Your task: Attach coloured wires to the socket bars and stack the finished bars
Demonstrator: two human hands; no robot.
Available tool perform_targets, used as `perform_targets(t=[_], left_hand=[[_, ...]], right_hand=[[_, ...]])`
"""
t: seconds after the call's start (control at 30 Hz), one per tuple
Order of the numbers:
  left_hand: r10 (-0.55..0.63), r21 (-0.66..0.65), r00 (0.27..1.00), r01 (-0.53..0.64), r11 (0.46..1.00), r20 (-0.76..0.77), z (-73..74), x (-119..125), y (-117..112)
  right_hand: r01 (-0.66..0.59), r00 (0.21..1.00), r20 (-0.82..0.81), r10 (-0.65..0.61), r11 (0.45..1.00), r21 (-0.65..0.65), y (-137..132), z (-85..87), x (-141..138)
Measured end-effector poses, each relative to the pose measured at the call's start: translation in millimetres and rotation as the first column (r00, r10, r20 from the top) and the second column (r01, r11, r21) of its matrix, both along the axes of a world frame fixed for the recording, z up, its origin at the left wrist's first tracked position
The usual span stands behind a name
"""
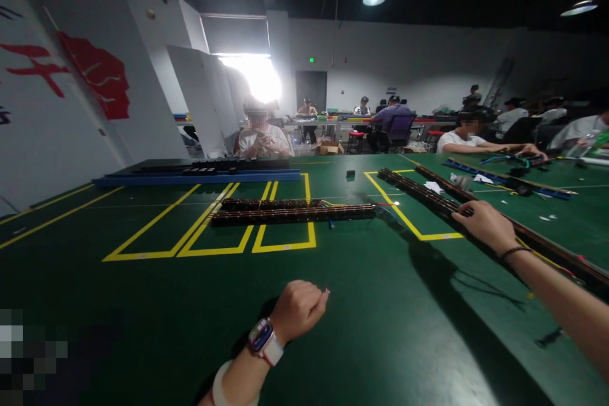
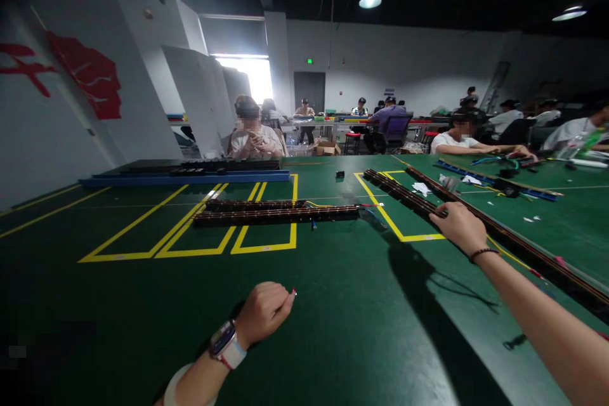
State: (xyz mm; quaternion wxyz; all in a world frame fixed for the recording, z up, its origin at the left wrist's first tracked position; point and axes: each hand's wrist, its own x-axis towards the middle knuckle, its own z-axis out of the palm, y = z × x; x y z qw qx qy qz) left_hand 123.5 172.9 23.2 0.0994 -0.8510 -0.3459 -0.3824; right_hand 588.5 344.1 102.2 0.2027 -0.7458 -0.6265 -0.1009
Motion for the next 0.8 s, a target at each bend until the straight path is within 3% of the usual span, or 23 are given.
perform_targets(t=[0.17, 0.27, 0.4, 0.47, 0.6, 0.8], left_hand=[[-0.023, -0.021, 1.0, 0.023, 1.0, -0.008, -0.8, -1, -1], [-0.031, -0.003, 0.999, 0.031, 1.0, -0.031, -0.2, 0, -3], [-0.049, 0.045, 0.997, 0.052, 0.998, -0.061, 0.5, 3, -6], [-0.049, 0.084, 0.997, 0.054, 0.995, -0.06, 0.7, 5, -7], [-0.038, 0.139, 0.998, 0.045, 0.989, -0.055, 1.1, 7, -8], [-0.038, 0.19, 0.998, 0.045, 0.981, -0.042, 0.0, 7, -9]], right_hand=[[-0.211, 0.974, -0.079, 0.213, 0.977, 0.028, -20, 18.8, -72], [-0.424, 0.879, -0.213, 0.427, 0.903, 0.064, -34, 15.8, -126], [-0.616, 0.712, -0.368, 0.598, 0.783, 0.082, -56, 0.1, -203], [-0.676, 0.662, -0.385, 0.643, 0.734, 0.064, -68, -7.8, -240], [-0.736, 0.643, -0.358, 0.677, 0.676, -0.042, -85, -20.5, -301], [-0.789, 0.605, -0.353, 0.713, 0.595, -0.152, -89, -43.9, -359]])
